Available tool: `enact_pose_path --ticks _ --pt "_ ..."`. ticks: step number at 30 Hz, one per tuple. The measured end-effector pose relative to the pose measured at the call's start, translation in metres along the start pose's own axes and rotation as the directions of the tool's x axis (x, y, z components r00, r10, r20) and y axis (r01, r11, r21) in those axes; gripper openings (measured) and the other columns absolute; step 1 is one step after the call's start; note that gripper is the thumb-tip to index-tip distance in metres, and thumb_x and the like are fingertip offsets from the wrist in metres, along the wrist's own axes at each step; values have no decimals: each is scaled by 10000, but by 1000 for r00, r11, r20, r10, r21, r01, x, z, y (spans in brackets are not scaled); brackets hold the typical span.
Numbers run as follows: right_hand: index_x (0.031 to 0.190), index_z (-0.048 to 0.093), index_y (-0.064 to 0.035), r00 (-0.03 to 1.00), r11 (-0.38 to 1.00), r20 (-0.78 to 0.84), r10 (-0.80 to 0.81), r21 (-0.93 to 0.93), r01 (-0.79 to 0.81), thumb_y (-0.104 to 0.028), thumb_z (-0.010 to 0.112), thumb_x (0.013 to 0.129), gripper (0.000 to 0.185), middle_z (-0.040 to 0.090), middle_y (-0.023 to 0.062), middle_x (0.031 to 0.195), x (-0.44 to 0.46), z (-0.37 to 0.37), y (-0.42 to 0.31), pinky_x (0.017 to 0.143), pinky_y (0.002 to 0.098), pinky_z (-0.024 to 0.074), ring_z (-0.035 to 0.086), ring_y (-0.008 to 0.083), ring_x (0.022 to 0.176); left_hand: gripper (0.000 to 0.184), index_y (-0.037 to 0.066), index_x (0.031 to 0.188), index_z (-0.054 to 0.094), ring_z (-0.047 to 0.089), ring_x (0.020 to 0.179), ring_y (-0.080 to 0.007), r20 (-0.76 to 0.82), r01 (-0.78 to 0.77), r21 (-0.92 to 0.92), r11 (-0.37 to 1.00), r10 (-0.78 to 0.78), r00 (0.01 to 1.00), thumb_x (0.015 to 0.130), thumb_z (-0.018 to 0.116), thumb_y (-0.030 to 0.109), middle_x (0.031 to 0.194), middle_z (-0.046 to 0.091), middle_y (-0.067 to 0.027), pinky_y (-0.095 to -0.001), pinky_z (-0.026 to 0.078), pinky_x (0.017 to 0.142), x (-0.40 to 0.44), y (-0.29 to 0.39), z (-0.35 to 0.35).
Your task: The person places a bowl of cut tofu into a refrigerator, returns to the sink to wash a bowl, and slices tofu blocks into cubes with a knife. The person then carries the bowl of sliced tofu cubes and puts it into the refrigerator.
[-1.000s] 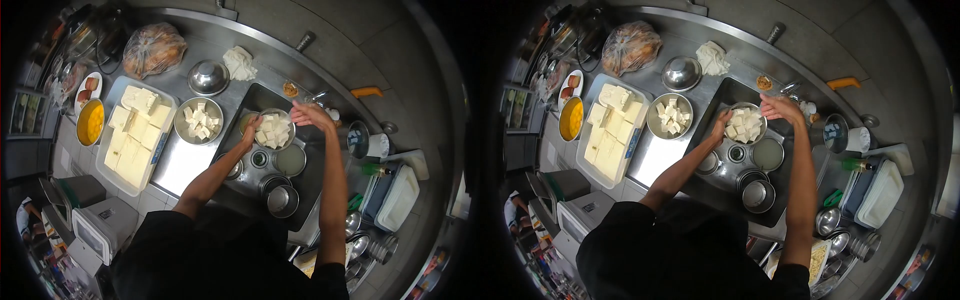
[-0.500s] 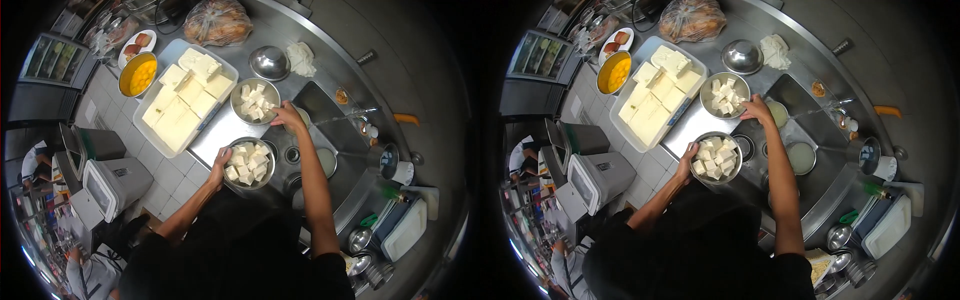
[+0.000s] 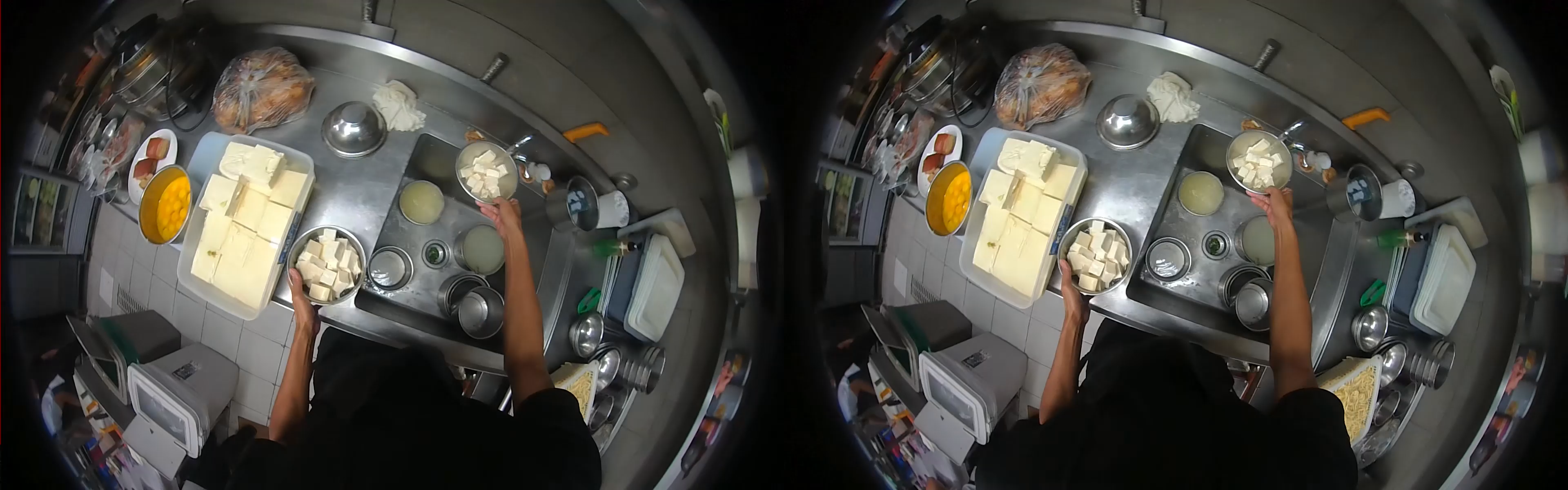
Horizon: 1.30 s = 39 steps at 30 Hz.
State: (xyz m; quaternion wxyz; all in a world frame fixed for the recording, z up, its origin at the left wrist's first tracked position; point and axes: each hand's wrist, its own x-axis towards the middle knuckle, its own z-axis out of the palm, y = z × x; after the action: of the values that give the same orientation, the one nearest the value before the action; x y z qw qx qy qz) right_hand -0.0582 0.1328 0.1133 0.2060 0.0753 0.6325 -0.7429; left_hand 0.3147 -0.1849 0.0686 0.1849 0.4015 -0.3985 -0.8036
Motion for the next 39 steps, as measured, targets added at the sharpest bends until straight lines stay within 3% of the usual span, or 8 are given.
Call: enact_pose_path --ticks 7,8,12,22,26,35,37,39 --pt "1107 499 191 998 988 6 63 142 -63 8 509 865 303 645 291 1015 5 8 -5 724 367 626 691 394 879 760 -22 1412 395 559 1165 -292 -43 57 554 831 -40 998 992 265 598 1329 533 -187 -385 496 923 -13 49 30" --pt "1093 507 182 997 985 50 65 159 -72 11 514 864 287 642 286 1023 5 13 -6 739 376 624 687 397 894 698 12 1406 423 624 1042 -277 -1 -61 565 823 74 997 1003 287 564 1277 569 -176 -353 554 774 2 40 17" --pt "1094 502 181 999 995 20 32 90 -34 17 523 857 289 626 294 1057 13 26 -1 768 390 619 675 406 930 634 68 1435 388 639 867 -205 19 3 539 842 -16 1000 991 401 520 1252 577 -130 -338 543 663 -11 54 13" --pt "1140 452 204 998 990 61 9 137 -18 49 532 831 355 617 306 1066 7 20 1 782 393 620 669 432 918 408 137 1326 520 660 854 -185 -21 -37 525 850 56 998 977 535 348 1082 626 -108 -306 507 673 -23 49 -9" --pt "1139 408 79 998 1000 -56 -14 -14 13 29 544 840 331 627 286 1006 -24 32 9 687 375 633 693 389 849 447 130 1348 498 640 850 -170 -8 -26 509 860 35 999 971 537 368 1136 603 -86 -315 503 696 -23 56 -6" --pt "1170 418 -31 884 967 405 233 -195 -165 -12 577 867 343 666 183 870 -148 139 -12 472 324 586 675 236 568 406 54 1291 528 667 829 -187 -16 -18 460 888 29 999 976 548 309 1100 630 -121 -286 506 653 -7 59 13" --pt "1177 421 -34 858 961 444 258 -205 -183 -15 575 869 344 669 178 855 -157 147 0 464 322 581 668 223 554 369 63 1266 551 663 854 -249 130 -336 831 445 431 893 969 545 280 1122 628 -163 -338 512 707 -24 76 24" --pt "1183 424 -37 823 955 494 282 -223 -193 -18 573 872 346 672 174 840 -161 142 9 455 320 575 661 210 540 341 68 1223 583 646 845 -308 153 -392 827 403 510 847 937 575 253 1093 622 -183 -383 505 724 -27 83 37"
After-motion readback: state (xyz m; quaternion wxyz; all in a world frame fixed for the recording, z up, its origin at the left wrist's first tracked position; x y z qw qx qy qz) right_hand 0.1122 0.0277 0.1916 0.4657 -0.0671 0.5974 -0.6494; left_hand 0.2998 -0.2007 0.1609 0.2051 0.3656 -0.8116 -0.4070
